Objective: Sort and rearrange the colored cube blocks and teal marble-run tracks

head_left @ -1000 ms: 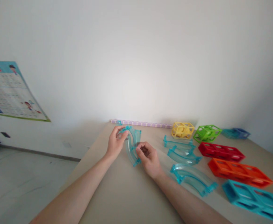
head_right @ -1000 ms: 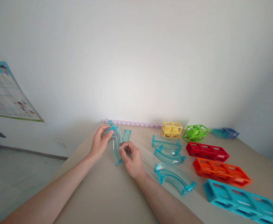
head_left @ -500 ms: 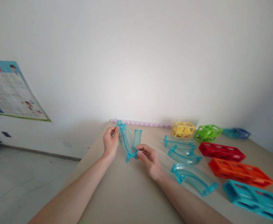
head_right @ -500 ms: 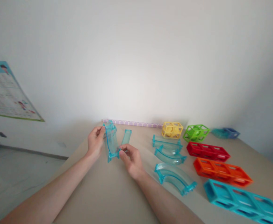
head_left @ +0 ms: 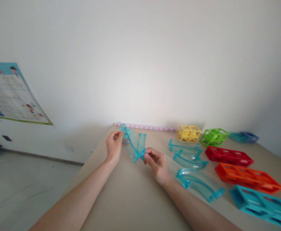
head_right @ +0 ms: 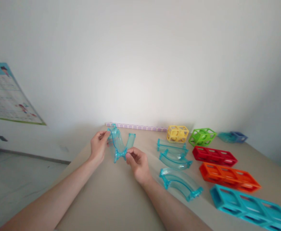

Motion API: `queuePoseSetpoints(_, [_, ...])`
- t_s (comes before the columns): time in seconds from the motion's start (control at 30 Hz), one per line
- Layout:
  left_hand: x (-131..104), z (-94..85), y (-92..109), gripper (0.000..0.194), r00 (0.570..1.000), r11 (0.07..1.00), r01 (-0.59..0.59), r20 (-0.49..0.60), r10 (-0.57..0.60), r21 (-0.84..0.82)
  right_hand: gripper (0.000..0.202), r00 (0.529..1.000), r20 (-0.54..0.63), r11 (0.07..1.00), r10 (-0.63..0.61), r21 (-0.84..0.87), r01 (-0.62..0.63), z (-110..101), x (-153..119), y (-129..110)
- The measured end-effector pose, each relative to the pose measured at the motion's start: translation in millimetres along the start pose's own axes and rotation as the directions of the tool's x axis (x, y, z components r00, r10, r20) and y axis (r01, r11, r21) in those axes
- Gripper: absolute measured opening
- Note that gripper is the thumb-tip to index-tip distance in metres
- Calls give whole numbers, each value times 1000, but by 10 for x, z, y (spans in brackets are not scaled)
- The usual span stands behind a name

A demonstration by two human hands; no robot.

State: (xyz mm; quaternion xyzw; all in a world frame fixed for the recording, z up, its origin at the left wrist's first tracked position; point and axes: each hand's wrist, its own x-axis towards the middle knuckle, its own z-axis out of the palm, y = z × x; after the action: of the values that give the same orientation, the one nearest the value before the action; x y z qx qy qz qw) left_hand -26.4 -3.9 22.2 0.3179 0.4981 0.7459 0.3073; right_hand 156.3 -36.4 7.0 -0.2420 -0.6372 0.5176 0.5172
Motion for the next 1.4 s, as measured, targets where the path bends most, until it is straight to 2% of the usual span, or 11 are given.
queuePoseSetpoints(0.13, [-2, -7, 26, 28, 1000, 999, 8, 0, -8, 37, 33, 1000, -14, 1000, 15, 9, -15, -3, 2, -22])
queuePoseSetpoints(0.37, [13, -38, 22, 28, 997, 981, -67, 42, 60, 181, 33, 1000, 1, 1000, 30, 5, -30, 11, -14, -43])
queuePoseSetpoints(0.6, [16, -21, 22, 33, 998, 979, -55, 51, 46, 197, 33, 998, 59, 999, 38, 16, -39, 47, -46, -140])
queuePoseSetpoints(0.8, [7, -17, 31, 28, 997, 976, -74, 45, 66, 204, 32, 997, 78, 999, 23, 26, -25, 57, -52, -147])
queuePoseSetpoints(1.0, [39, -58, -7, 23, 980, 962, -182, -36, 193, 204, 35, 997, -64, 999, 44, 0, -44, 52, -18, -46])
queuePoseSetpoints(1.1, [23, -49, 1, 24, 969, 956, -230, -49, 243, 182, 41, 984, -148, 987, 103, -105, -119, 51, 8, 4])
queuePoseSetpoints(1.2, [-9, -24, 14, 28, 965, 956, -257, -9, 261, 144, 43, 956, -243, 957, 165, -196, -215, 53, 38, 12])
queuePoseSetpoints(1.27, [-25, -11, 25, 30, 975, 971, -224, 37, 221, 88, 42, 949, -261, 959, 174, -174, -224, 52, 53, -10])
queuePoseSetpoints(1.4, [-41, 1, 82, 33, 985, 993, -36, 165, 54, -111, 39, 960, -251, 984, 126, -87, -152, 47, 62, -72])
